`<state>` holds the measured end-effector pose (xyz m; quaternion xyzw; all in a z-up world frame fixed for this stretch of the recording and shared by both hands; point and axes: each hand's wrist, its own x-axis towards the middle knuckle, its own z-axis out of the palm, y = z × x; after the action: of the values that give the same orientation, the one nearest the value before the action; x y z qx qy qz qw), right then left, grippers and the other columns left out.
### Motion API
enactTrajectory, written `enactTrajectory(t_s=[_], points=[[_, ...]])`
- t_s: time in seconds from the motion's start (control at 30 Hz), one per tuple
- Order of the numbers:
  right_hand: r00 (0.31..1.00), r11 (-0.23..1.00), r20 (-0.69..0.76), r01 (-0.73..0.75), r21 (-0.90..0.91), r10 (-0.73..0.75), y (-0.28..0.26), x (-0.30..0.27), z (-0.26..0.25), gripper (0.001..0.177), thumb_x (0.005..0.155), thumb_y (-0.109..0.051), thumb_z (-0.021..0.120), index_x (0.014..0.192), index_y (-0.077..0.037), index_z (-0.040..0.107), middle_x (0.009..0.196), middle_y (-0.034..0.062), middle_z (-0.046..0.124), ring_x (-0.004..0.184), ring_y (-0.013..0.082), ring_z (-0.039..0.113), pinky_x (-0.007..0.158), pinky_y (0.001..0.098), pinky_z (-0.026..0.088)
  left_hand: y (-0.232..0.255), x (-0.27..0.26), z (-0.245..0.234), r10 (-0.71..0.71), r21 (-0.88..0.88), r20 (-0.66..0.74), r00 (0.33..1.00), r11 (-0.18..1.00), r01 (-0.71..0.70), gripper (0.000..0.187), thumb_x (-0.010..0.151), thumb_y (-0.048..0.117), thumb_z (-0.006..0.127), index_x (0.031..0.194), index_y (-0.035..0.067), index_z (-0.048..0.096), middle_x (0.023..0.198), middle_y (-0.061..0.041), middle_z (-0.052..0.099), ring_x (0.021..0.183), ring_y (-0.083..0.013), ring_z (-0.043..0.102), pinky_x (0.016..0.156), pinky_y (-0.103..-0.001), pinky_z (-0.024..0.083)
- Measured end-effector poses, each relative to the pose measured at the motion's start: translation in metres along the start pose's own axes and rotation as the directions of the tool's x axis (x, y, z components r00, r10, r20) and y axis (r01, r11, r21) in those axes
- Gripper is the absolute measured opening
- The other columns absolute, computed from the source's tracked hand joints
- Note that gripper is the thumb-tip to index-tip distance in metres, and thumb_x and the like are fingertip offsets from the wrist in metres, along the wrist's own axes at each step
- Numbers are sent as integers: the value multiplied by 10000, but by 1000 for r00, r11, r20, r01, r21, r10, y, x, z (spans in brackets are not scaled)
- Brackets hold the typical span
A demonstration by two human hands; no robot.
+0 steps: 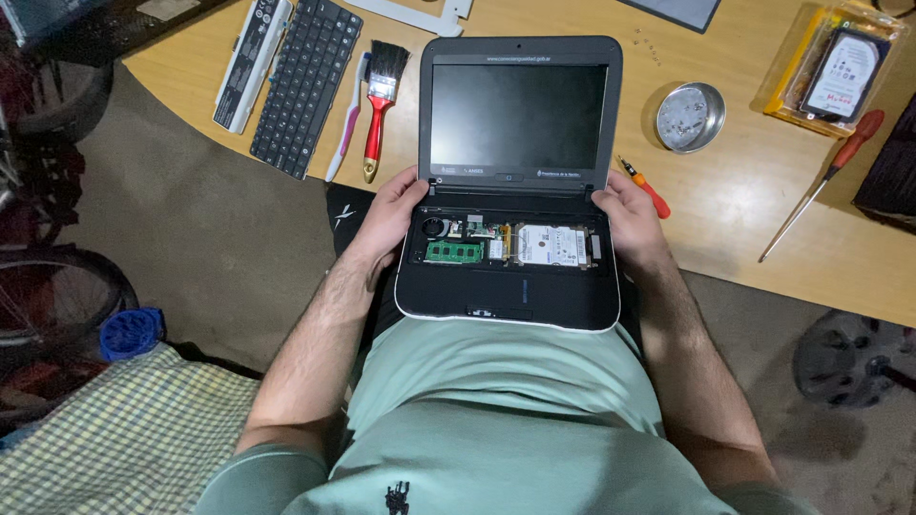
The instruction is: The person works on a disassembled laptop placed on their lap, using a screwdriver to remove and tighten screws on the screen bezel. They handle the laptop lid, unscrew fasteners, and place screws into a small metal container on the desk.
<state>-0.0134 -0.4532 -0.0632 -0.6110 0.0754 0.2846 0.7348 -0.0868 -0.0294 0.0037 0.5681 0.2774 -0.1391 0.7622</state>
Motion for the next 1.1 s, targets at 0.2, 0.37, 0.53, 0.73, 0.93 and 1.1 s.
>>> enactTrajectory(t_s=[0.2, 0.37, 0.53, 0.73, 0.93, 1.1], points=[[1000, 998, -20, -11, 57, 12, -50, -26, 34, 451, 1241, 6, 589, 1682, 22, 679, 1382, 161, 832, 1203, 222, 830, 1123, 438, 719, 17, -9, 6, 15, 33, 32, 999, 999, -16, 338, 1264, 108, 630, 1560, 80, 791, 1198, -54, 781, 1088, -165, 783, 1007, -397, 738], [1000, 999, -13, -11, 41, 12, -17, -10, 14, 442, 1234, -15, 614, 1668, 17, 688, 1324, 138, 839, 1162, 222, 845, 1069, 410, 721, 25, -14, 4, -9, 76, 29, 1000, 997, 7, 312, 1235, 124, 643, 1490, 122, 823, 1193, -11, 763, 1121, -135, 741, 1065, -374, 701], [999, 1000, -26, -24, 9, 24, -36, -18, 26, 429, 1231, -16, 619, 1648, 6, 716, 1323, 128, 848, 1161, 216, 843, 1067, 407, 719, 36, -25, 9, 13, 130, 48, 999, 991, -19, 319, 1242, 129, 653, 1515, 125, 819, 1177, 0, 732, 1122, -128, 697, 1081, -359, 675], [999, 996, -39, -31, -82, 28, -73, -21, 47, 609, 1113, 89, 612, 1707, -44, 633, 1285, 139, 813, 1166, 256, 839, 1054, 442, 746, 41, -18, 3, 21, 164, 97, 995, 986, -37, 299, 1234, 120, 635, 1471, 143, 817, 1167, 20, 721, 1134, -121, 692, 1107, -329, 636], [998, 1000, -63, 10, 1, -9, -89, -8, 71, 574, 1060, 67, 770, 1605, -34, 623, 1296, 110, 814, 1185, 210, 836, 1045, 421, 757, 59, -16, 10, 98, 257, 99, 990, 959, -120, 254, 1140, 74, 638, 1345, 149, 769, 1227, -2, 714, 1211, -186, 675, 1146, -373, 566], [998, 993, -49, 30, -118, -36, -111, -6, 83, 615, 1032, 88, 882, 1561, -73, 612, 1332, 56, 800, 1213, 150, 768, 1074, 376, 736, 67, -5, 22, 161, 234, 101, 982, 955, -181, 442, 1056, 27, 931, 1451, 149, 774, 1281, -31, 853, 1190, -146, 773, 1108, -384, 665]])
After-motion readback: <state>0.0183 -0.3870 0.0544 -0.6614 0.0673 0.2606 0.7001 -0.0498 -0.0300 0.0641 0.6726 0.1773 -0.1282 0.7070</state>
